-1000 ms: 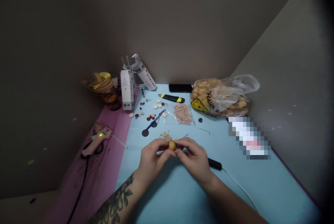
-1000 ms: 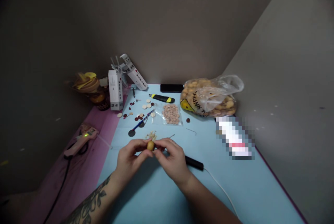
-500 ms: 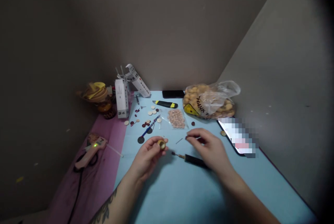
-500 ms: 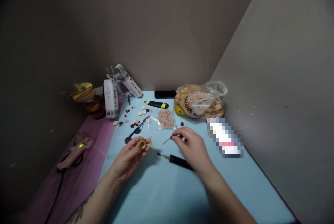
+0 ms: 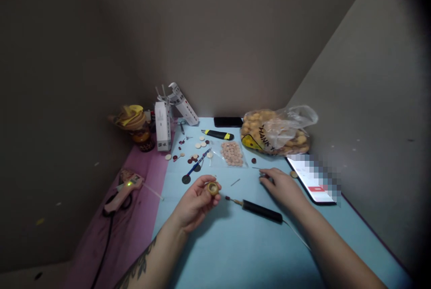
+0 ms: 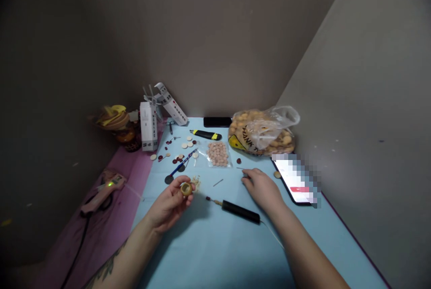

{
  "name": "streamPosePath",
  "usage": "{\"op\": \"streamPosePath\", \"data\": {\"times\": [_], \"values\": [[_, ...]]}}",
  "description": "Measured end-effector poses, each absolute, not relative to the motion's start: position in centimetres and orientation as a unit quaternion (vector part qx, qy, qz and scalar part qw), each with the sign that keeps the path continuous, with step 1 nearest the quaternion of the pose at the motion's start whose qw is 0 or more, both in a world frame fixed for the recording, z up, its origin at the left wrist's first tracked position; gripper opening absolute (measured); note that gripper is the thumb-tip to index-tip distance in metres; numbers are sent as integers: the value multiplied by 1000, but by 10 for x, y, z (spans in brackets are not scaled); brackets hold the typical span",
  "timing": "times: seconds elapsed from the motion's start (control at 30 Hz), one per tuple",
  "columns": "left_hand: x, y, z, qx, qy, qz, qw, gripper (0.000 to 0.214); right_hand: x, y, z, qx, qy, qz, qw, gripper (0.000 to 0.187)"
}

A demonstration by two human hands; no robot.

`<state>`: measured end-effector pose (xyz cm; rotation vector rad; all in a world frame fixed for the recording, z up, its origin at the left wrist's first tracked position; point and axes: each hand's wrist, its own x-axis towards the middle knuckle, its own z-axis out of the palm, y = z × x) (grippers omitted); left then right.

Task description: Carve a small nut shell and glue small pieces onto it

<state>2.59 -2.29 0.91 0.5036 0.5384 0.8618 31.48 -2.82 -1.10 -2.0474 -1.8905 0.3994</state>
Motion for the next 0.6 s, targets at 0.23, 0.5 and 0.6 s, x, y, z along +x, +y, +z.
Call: {"op": "streamPosePath", "data": {"times": [0.23, 0.5, 0.6], "values": [[25, -23, 10, 239, 243, 411, 846, 45, 295, -65, 4, -588, -727, 304, 184, 23], [25, -25, 10, 256, 220, 422, 842, 50, 288, -79, -12, -626, -698, 328, 118, 21], [25, -26, 11, 252, 214, 420, 845, 52, 288, -80, -13, -632, -701, 311, 113, 12]]}}
